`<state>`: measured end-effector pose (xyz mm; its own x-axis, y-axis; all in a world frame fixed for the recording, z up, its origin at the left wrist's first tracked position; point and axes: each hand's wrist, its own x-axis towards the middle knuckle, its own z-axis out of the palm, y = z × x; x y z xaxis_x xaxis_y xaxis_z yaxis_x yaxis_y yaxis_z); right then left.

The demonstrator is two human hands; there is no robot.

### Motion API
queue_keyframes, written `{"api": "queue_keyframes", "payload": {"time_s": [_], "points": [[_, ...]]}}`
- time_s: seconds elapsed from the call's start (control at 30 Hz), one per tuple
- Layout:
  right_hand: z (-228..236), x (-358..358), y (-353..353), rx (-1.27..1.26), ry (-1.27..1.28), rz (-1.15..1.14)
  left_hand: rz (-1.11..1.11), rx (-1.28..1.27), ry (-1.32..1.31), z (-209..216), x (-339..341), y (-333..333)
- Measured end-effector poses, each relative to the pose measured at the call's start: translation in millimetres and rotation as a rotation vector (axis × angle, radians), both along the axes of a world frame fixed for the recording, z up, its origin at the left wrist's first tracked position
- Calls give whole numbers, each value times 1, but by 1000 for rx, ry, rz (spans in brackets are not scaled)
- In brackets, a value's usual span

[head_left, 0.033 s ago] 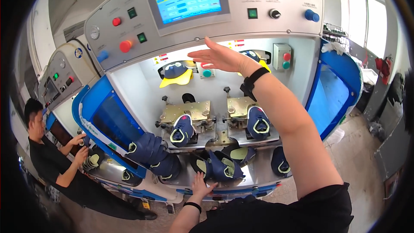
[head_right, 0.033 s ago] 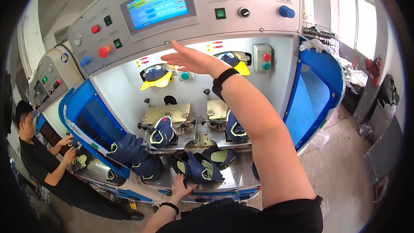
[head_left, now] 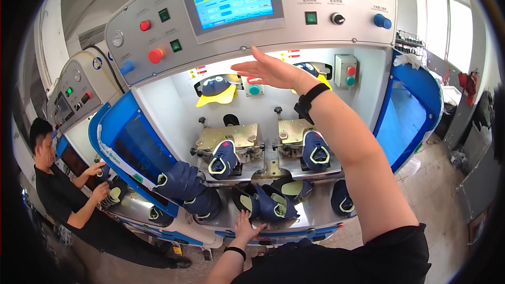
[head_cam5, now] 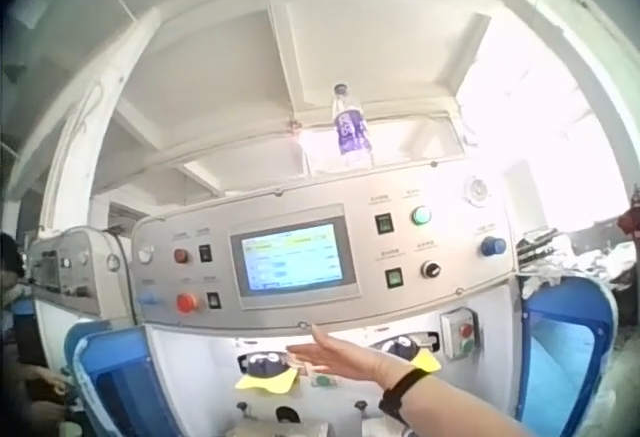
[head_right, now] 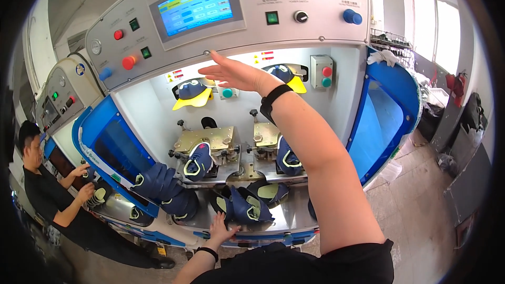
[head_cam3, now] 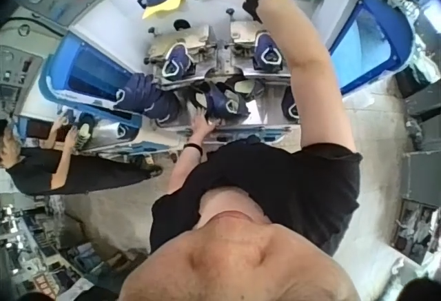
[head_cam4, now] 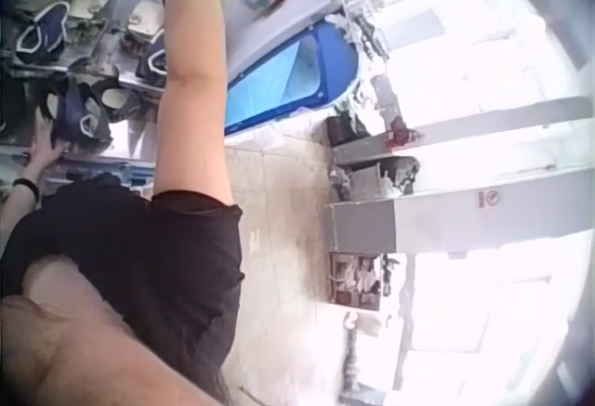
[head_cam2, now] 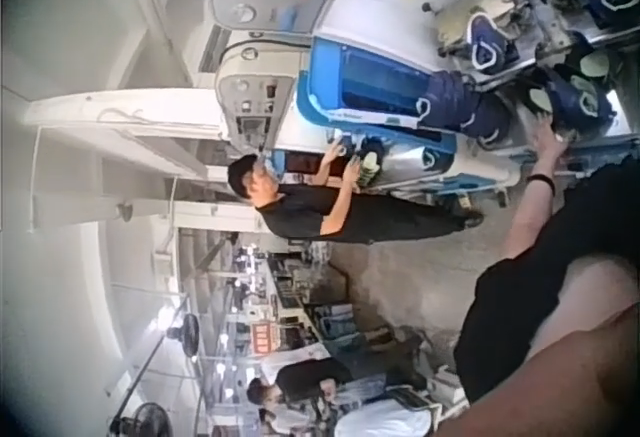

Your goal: Operator loads shoe uppers onto a lasting or shaping machine and triggers the automated cycle.

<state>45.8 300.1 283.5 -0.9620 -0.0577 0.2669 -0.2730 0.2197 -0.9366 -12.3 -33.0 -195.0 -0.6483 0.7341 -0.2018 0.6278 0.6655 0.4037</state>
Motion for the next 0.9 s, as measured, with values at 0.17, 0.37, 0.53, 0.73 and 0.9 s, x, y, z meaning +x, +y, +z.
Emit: {"api": "queue_keyframes", "payload": {"time_s": [0.17,0.37,0.53,0.73,0.9], "points": [[0,-5,2,133,19,-37,-28,-56,37,4,2,-1],[2,7,-2,285,36,-230,-45,-4,83,-2,3,-3],[8,13,7,510,-1,-481,-61,23,81,-2,5,-4],[-17,14,39,1315,-3,-890,-78,13,96,-3,1,1],[-29,-4,32,1477,-185,-902,-33,23,82,-4,-2,-9]]}}
